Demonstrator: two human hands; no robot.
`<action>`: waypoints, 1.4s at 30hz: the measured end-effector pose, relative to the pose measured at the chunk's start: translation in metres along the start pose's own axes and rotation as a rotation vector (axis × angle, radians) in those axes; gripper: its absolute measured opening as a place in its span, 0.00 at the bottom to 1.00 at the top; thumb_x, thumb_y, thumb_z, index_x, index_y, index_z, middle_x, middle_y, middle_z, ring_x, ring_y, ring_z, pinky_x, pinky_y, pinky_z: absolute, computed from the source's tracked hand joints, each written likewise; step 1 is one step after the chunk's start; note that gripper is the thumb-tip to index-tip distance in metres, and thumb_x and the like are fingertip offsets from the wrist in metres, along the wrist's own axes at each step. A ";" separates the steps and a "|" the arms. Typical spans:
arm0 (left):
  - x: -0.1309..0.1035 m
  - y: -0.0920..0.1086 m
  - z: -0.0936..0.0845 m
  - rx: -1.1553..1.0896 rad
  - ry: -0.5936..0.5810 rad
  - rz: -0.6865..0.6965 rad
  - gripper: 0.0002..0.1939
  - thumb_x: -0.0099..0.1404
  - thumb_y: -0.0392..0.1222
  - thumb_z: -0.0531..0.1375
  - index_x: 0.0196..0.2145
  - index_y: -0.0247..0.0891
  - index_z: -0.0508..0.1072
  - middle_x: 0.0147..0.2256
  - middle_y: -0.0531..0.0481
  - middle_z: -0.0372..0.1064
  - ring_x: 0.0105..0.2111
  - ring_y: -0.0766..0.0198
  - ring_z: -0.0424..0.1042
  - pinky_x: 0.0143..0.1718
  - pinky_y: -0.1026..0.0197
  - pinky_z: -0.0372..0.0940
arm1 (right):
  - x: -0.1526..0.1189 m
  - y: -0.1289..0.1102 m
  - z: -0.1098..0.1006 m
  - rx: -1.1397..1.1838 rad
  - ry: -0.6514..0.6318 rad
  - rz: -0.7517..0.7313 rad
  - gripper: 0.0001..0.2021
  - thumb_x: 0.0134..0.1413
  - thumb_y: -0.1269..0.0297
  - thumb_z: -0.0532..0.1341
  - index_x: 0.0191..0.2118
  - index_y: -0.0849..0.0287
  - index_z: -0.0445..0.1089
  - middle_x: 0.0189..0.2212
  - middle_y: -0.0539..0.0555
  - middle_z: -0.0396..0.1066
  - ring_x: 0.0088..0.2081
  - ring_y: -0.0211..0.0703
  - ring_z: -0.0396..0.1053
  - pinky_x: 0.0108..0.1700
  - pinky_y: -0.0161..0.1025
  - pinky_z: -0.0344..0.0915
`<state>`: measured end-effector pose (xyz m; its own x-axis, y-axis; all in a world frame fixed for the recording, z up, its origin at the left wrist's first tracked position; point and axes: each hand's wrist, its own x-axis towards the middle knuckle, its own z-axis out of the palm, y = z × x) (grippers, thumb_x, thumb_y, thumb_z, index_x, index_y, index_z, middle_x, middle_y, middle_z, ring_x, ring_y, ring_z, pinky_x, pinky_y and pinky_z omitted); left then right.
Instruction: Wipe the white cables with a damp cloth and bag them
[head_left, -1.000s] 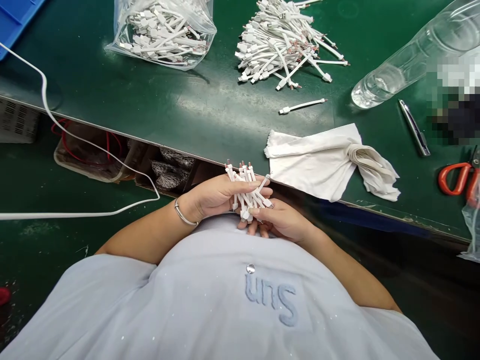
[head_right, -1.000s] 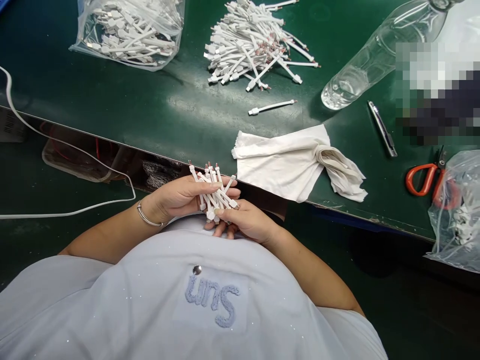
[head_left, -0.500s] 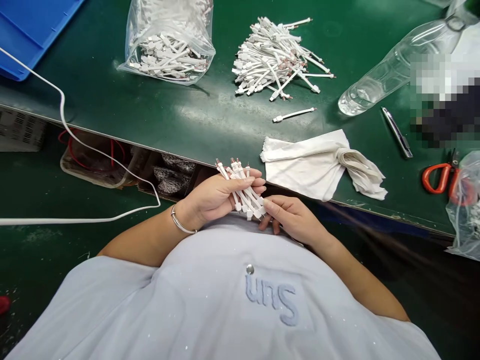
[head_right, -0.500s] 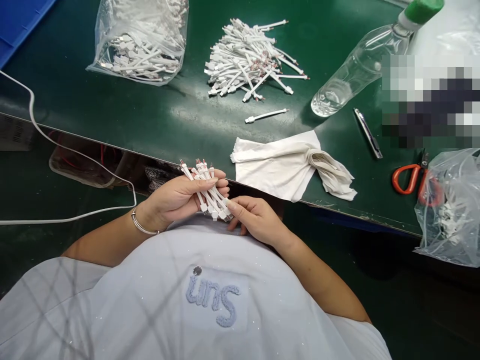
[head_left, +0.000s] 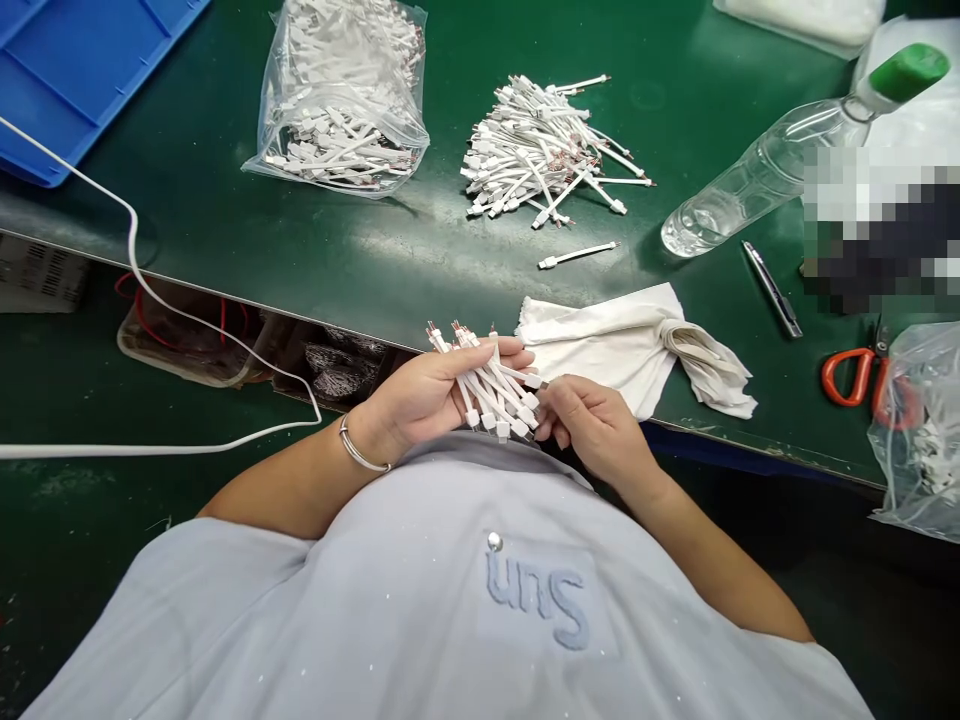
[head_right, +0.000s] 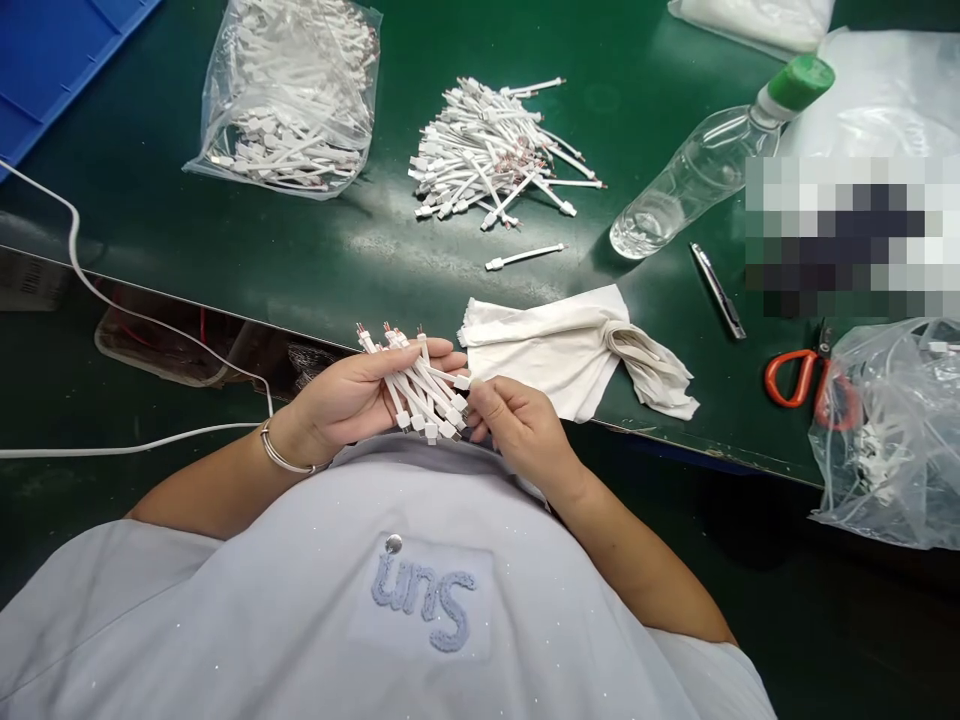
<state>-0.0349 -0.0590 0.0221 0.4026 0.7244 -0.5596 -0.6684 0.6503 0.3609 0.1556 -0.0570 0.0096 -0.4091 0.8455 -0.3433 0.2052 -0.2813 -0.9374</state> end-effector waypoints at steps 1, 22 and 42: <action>0.001 0.001 0.001 -0.006 0.008 0.004 0.12 0.68 0.35 0.53 0.37 0.31 0.76 0.39 0.44 0.75 0.38 0.62 0.74 0.49 0.54 0.64 | 0.001 -0.001 0.000 0.002 -0.058 0.013 0.21 0.52 0.43 0.59 0.28 0.59 0.68 0.21 0.49 0.68 0.21 0.32 0.62 0.22 0.31 0.58; 0.021 0.021 0.018 -0.040 -0.042 0.111 0.14 0.69 0.36 0.50 0.37 0.32 0.76 0.39 0.43 0.75 0.37 0.60 0.75 0.51 0.51 0.64 | 0.021 -0.017 0.000 0.276 -0.183 0.222 0.18 0.46 0.51 0.67 0.36 0.60 0.69 0.26 0.49 0.69 0.23 0.32 0.68 0.19 0.27 0.61; 0.031 0.024 0.014 -0.083 0.032 0.116 0.15 0.69 0.36 0.49 0.35 0.31 0.75 0.39 0.44 0.75 0.37 0.61 0.75 0.50 0.53 0.65 | 0.022 -0.024 -0.007 0.298 -0.074 0.216 0.14 0.51 0.54 0.64 0.39 0.59 0.70 0.28 0.51 0.73 0.24 0.34 0.70 0.19 0.27 0.62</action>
<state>-0.0296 -0.0175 0.0234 0.3002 0.7849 -0.5420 -0.7591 0.5407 0.3626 0.1482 -0.0282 0.0248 -0.4503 0.7202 -0.5278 0.0299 -0.5786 -0.8151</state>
